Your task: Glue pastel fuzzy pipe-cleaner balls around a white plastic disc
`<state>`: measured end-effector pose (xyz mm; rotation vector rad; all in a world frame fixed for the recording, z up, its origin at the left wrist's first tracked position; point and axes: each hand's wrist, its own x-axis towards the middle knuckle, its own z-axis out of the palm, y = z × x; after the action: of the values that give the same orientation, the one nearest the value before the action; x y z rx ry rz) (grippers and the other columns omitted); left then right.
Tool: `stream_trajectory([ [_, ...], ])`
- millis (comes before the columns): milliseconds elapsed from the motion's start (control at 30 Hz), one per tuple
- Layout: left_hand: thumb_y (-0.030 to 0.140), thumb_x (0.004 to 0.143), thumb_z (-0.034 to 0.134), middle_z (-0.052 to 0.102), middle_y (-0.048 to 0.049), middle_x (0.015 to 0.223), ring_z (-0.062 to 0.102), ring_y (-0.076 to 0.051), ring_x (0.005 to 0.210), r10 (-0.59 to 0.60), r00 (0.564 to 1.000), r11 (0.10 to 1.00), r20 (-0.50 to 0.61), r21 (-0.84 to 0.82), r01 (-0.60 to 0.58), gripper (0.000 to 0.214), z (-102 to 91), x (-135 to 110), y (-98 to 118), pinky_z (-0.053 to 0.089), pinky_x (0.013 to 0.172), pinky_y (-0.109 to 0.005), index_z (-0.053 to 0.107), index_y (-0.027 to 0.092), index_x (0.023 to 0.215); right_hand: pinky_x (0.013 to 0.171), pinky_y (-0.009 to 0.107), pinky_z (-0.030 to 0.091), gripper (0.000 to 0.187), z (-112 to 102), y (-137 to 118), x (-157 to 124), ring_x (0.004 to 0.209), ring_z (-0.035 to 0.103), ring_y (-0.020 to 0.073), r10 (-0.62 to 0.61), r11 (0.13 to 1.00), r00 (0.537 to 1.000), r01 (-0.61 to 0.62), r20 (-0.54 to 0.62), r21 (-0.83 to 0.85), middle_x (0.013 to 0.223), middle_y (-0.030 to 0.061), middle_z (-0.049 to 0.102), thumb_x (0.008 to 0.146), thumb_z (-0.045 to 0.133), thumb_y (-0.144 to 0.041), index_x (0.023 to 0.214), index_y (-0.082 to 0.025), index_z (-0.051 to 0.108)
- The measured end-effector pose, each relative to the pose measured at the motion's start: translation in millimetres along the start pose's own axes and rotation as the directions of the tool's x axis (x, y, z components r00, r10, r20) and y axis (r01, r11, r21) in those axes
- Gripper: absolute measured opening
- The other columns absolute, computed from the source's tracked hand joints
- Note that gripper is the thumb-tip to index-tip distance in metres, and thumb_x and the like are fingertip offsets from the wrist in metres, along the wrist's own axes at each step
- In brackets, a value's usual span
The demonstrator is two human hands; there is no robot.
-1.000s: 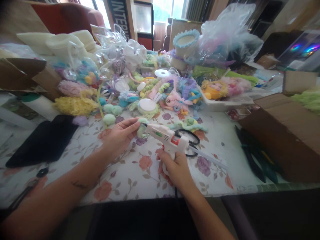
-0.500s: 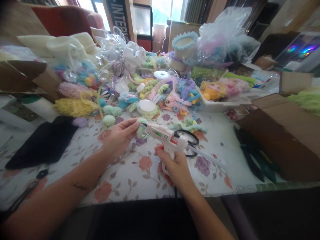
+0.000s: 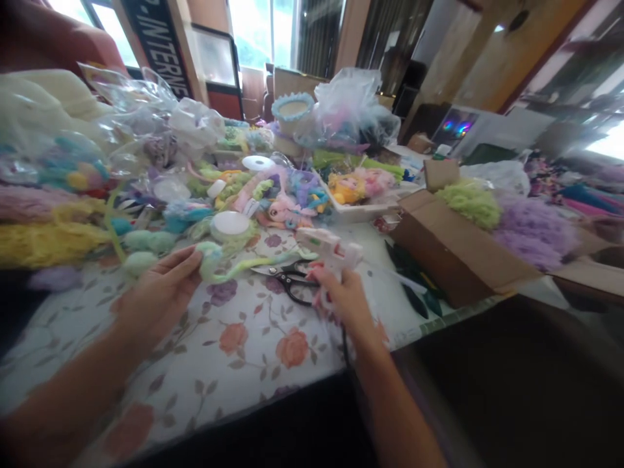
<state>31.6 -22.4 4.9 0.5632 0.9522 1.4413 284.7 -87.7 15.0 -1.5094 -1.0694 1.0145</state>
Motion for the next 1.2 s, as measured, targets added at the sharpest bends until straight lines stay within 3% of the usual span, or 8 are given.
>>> stream_trajectory([
  [133,0.005,0.075,0.075,0.074,-0.0009,0.076,0.067,-0.008,0.069,-0.028,1.000,0.999,-0.003,0.019,0.028,0.011,1.6,-2.3,-0.8,0.057,0.067,-0.012,0.076,0.016,0.075,0.044,0.026,0.043,0.040,-68.9,9.6,49.6,0.042,0.054,0.0154,-0.147,0.887,0.958,0.016,-0.248,-0.462,0.050,0.0026,0.063,0.075,0.060,-0.051,0.079,-0.013,0.071],
  [267,0.001,0.079,0.068,0.075,-0.0027,0.079,0.068,-0.009,0.071,-0.042,0.999,0.999,-0.026,0.024,0.042,0.015,1.5,-2.6,-1.1,0.057,0.067,-0.013,0.076,0.014,0.077,0.062,0.032,0.049,0.027,-101.6,25.8,93.1,0.065,0.065,0.0247,-0.184,0.809,0.947,-0.006,-0.262,-0.588,0.061,0.0079,0.068,0.069,0.065,-0.039,0.067,-0.013,0.068],
  [533,-0.001,0.082,0.063,0.075,-0.0049,0.078,0.067,-0.009,0.067,-0.064,0.998,0.997,-0.011,0.039,0.065,0.017,1.6,-0.1,-3.9,0.056,0.066,-0.016,0.075,0.012,0.079,0.077,0.037,0.048,0.028,-98.4,19.2,81.4,0.087,0.067,0.0312,-0.203,0.637,0.963,-0.010,-0.180,-0.771,0.087,0.0157,0.072,0.078,0.061,-0.038,0.083,-0.012,0.070],
  [633,0.003,0.077,0.070,0.075,-0.0045,0.078,0.067,-0.010,0.067,-0.065,0.998,0.997,0.017,0.041,0.065,0.010,0.8,-1.2,-4.9,0.055,0.065,-0.016,0.075,0.011,0.079,0.069,0.037,0.045,0.030,-89.7,4.1,43.7,0.077,0.067,0.0316,-0.241,0.309,0.962,-0.048,-0.127,-0.950,0.077,0.0184,0.070,0.083,0.059,-0.038,0.073,-0.012,0.068],
  [700,0.006,0.072,0.076,0.075,-0.0043,0.079,0.067,-0.010,0.067,-0.064,0.996,0.997,0.059,0.045,0.062,0.009,-0.8,-1.6,-6.3,0.055,0.065,-0.017,0.075,0.012,0.079,0.064,0.035,0.043,0.034,-73.4,-8.2,19.4,0.072,0.066,0.0291,-0.392,0.222,0.914,-0.020,-0.108,-0.975,0.075,0.0156,0.070,0.090,0.052,-0.040,0.077,-0.013,0.069],
  [900,0.019,0.068,0.083,0.075,-0.0052,0.084,0.067,-0.011,0.071,-0.075,0.972,0.992,0.221,0.119,0.050,0.022,-7.9,-1.5,-11.9,0.053,0.067,-0.018,0.076,0.014,0.089,0.062,0.025,0.044,0.023,24.8,-37.0,7.1,0.066,0.062,0.0152,-0.511,0.632,0.791,0.611,0.336,-0.477,0.072,0.0018,0.069,0.090,0.058,-0.038,0.083,-0.019,0.068],
  [1033,0.025,0.069,0.083,0.074,-0.0053,0.082,0.064,-0.010,0.070,-0.084,0.950,0.989,0.300,0.145,0.042,0.027,-8.8,-2.9,-11.7,0.051,0.065,-0.018,0.076,0.014,0.092,0.057,0.024,0.045,0.021,84.0,-24.7,32.0,0.061,0.058,0.0123,-0.476,0.834,0.816,0.537,0.329,-0.127,0.069,-0.0004,0.063,0.088,0.059,-0.037,0.080,-0.018,0.062],
  [1200,0.026,0.068,0.085,0.073,-0.0051,0.081,0.064,-0.011,0.071,-0.101,0.945,0.985,0.312,0.163,0.052,0.031,-8.3,-4.4,-12.6,0.050,0.065,-0.020,0.076,0.014,0.095,0.049,0.023,0.045,0.020,101.5,1.4,35.8,0.053,0.054,0.0103,-0.373,0.927,0.877,0.339,0.303,0.159,0.065,-0.0029,0.058,0.086,0.062,-0.037,0.082,-0.018,0.059],
])
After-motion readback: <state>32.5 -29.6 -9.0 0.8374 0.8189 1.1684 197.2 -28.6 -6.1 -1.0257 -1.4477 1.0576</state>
